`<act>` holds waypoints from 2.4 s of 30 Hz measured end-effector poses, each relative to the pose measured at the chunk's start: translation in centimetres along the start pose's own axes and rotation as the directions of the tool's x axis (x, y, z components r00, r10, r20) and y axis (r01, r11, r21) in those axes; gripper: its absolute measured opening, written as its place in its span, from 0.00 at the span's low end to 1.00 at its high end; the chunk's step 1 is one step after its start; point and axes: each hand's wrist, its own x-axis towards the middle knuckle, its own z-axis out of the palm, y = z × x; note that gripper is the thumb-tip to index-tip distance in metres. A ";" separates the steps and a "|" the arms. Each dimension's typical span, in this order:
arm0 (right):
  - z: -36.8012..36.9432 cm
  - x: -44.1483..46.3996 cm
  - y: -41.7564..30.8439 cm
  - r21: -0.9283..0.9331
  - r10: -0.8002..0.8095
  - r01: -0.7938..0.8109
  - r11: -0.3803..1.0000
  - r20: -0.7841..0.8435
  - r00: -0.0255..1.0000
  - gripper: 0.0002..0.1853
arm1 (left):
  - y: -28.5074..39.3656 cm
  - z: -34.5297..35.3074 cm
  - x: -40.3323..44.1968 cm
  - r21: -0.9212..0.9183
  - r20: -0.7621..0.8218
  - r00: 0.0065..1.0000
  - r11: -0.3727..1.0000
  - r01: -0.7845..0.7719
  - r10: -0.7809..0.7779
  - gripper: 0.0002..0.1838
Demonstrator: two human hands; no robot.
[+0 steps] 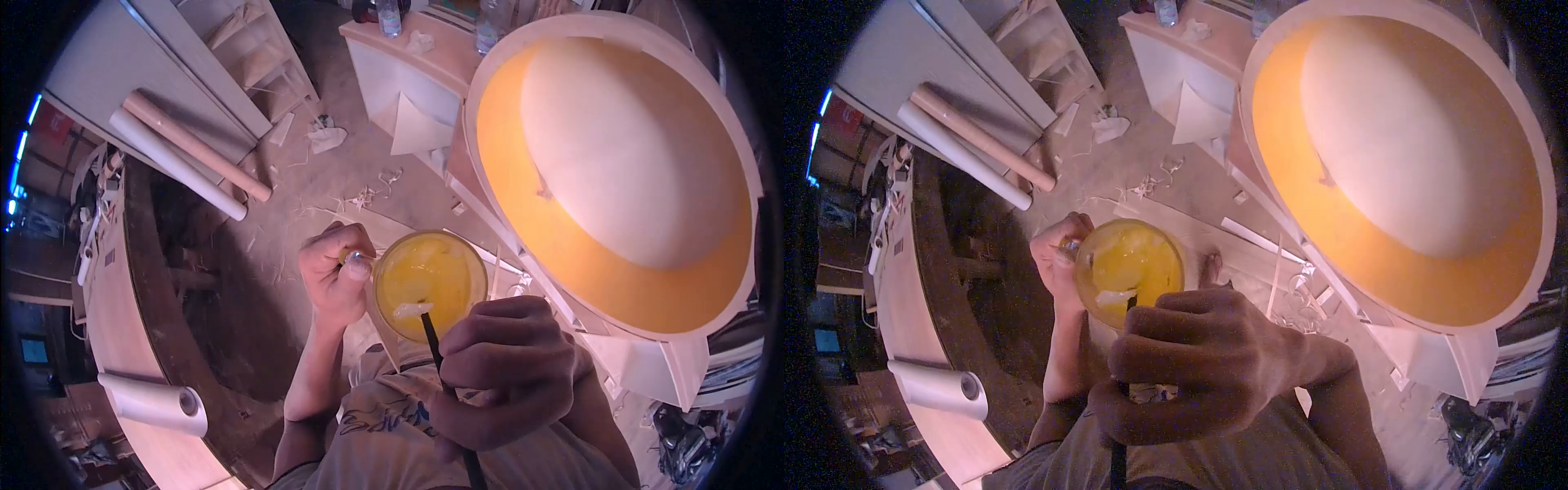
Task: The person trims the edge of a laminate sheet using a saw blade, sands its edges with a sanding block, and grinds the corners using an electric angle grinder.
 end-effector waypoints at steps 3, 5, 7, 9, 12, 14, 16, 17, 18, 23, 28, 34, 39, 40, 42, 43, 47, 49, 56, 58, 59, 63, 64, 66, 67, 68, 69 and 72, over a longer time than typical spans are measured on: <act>-1.3 0.9 5.1 -0.015 -0.032 0.032 0.999 -0.008 0.999 0.13 | -3.0 0.7 4.4 0.020 -0.030 1.000 1.000 -0.002 0.002 0.34; -2.1 1.6 8.7 -0.011 -0.058 0.058 0.998 -0.019 0.998 0.13 | -5.1 1.1 7.3 0.024 -0.053 0.998 1.000 -0.019 0.020 0.34; -3.0 2.4 12.2 0.009 -0.070 0.070 0.997 -0.024 0.997 0.12 | -7.1 1.3 10.1 0.020 -0.064 0.997 0.999 -0.051 0.052 0.34; -4.0 3.5 15.3 0.037 -0.083 0.084 0.996 -0.016 0.996 0.11 | -8.6 1.5 12.6 0.022 -0.076 0.996 0.999 -0.047 0.048 0.34; -5.1 4.9 19.3 0.062 -0.087 0.088 0.994 -0.025 0.996 0.11 | -10.8 2.1 15.9 0.092 -0.104 0.994 0.996 -0.017 0.026 0.33; -5.6 5.9 21.1 0.082 -0.063 0.064 0.995 -0.022 0.998 0.11 | -11.9 2.3 17.4 0.098 -0.128 0.992 0.995 0.004 0.008 0.32; -6.2 6.5 22.9 0.085 -0.044 0.044 0.995 -0.003 0.999 0.12 | -13.4 2.8 19.1 0.029 -0.140 0.990 0.999 -0.016 0.020 0.32; -6.4 6.8 23.9 0.087 -0.035 0.034 0.996 0.004 0.999 0.12 | -14.1 2.8 19.9 0.027 -0.136 0.991 1.000 -0.012 0.016 0.31; -6.6 7.0 24.9 0.090 -0.029 0.028 0.996 0.005 1.000 0.13 | -14.8 2.8 20.8 0.023 -0.127 0.992 1.000 -0.010 0.013 0.31; -6.6 8.2 30.7 0.054 -0.033 0.037 0.998 -0.081 0.996 0.17 | -18.7 2.8 25.6 -0.015 -0.083 0.997 1.000 0.004 -0.005 0.32; -6.3 10.3 35.4 -0.049 0.006 -0.012 0.999 -0.119 0.993 0.19 | -22.6 1.9 31.6 -0.075 -0.003 1.000 0.997 0.007 -0.008 0.33; -5.1 13.7 41.1 -0.178 0.059 -0.078 0.981 -0.113 0.992 0.16 | -27.0 -0.4 39.3 -0.142 0.123 0.992 0.990 -0.011 0.029 0.33; -3.8 14.5 45.0 -0.233 0.117 -0.146 0.961 -0.133 0.984 0.14 | -31.0 -2.1 43.7 -0.127 0.229 0.972 0.991 -0.033 0.062 0.32; -3.8 14.5 45.4 -0.244 0.146 -0.176 0.954 -0.136 0.980 0.14 | -31.7 -2.3 44.3 -0.134 0.268 0.962 0.991 -0.025 0.060 0.32; -3.9 14.5 45.9 -0.271 0.213 -0.243 0.931 -0.135 0.968 0.14 | -32.5 -2.1 45.3 -0.173 0.274 0.958 0.984 -0.042 0.089 0.31; -4.0 14.4 46.1 -0.282 0.256 -0.284 0.917 -0.131 0.958 0.14 | -33.0 -2.0 45.7 -0.191 0.275 0.956 0.981 -0.046 0.098 0.31; -3.9 13.8 47.8 -0.317 0.520 -0.628 0.711 -0.365 0.772 0.32 | -35.3 -1.9 45.8 -0.232 0.260 0.965 0.972 0.033 0.029 0.30; -3.1 11.7 50.2 -0.200 0.672 -0.784 0.587 -0.419 0.610 0.45 | -37.0 -2.1 45.6 -0.236 0.255 0.967 0.970 0.065 -0.003 0.29; -2.8 3.5 57.6 0.006 0.812 -0.853 0.522 -0.311 0.494 0.42 | -42.3 0.4 44.7 -0.199 0.331 0.942 0.972 0.127 -0.055 0.11; -4.1 -0.1 60.4 -0.024 0.817 -0.875 0.484 -0.346 0.461 0.40 | -43.1 1.9 45.0 -0.183 0.312 0.944 0.969 0.166 -0.103 0.12; -4.7 -0.4 61.3 -0.030 0.827 -0.890 0.455 -0.355 0.435 0.39 | -43.5 2.4 45.1 -0.118 0.299 0.946 0.978 0.169 -0.128 0.15; -7.1 -3.0 66.3 0.083 0.831 -0.957 0.278 -0.520 0.196 0.38 | -47.1 3.1 42.6 0.034 -0.002 0.975 0.974 0.224 -0.224 0.18; -7.6 -4.4 68.0 0.138 0.808 -0.947 0.290 -0.566 0.165 0.37 | -48.7 2.3 42.1 0.041 -0.121 0.970 0.976 0.215 -0.209 0.17; -9.3 -6.8 72.0 -0.093 0.674 -0.949 0.303 -0.683 0.282 0.41 | -51.8 -0.1 40.4 0.051 -0.235 0.948 0.971 0.235 -0.217 0.15; -10.6 -9.0 74.3 -0.310 0.589 -0.921 0.235 -0.708 0.389 0.41 | -52.1 -1.2 39.7 0.051 -0.295 0.929 0.967 0.248 -0.222 0.15; -11.9 -11.3 76.6 -0.499 0.493 -0.858 0.121 -0.720 0.488 0.41 | -51.4 -2.6 39.5 0.014 -0.308 0.880 0.923 0.385 -0.362 0.18; -13.2 -13.4 77.9 -0.543 0.472 -0.839 0.029 -0.733 0.490 0.40 | -50.7 -4.5 38.8 -0.031 -0.324 0.805 0.856 0.516 -0.497 0.21; -15.9 -16.7 81.5 -0.576 0.552 -0.815 -0.064 -0.700 0.452 0.39 | -49.8 -7.6 33.9 -0.315 -0.397 0.484 0.612 0.726 -0.780 0.30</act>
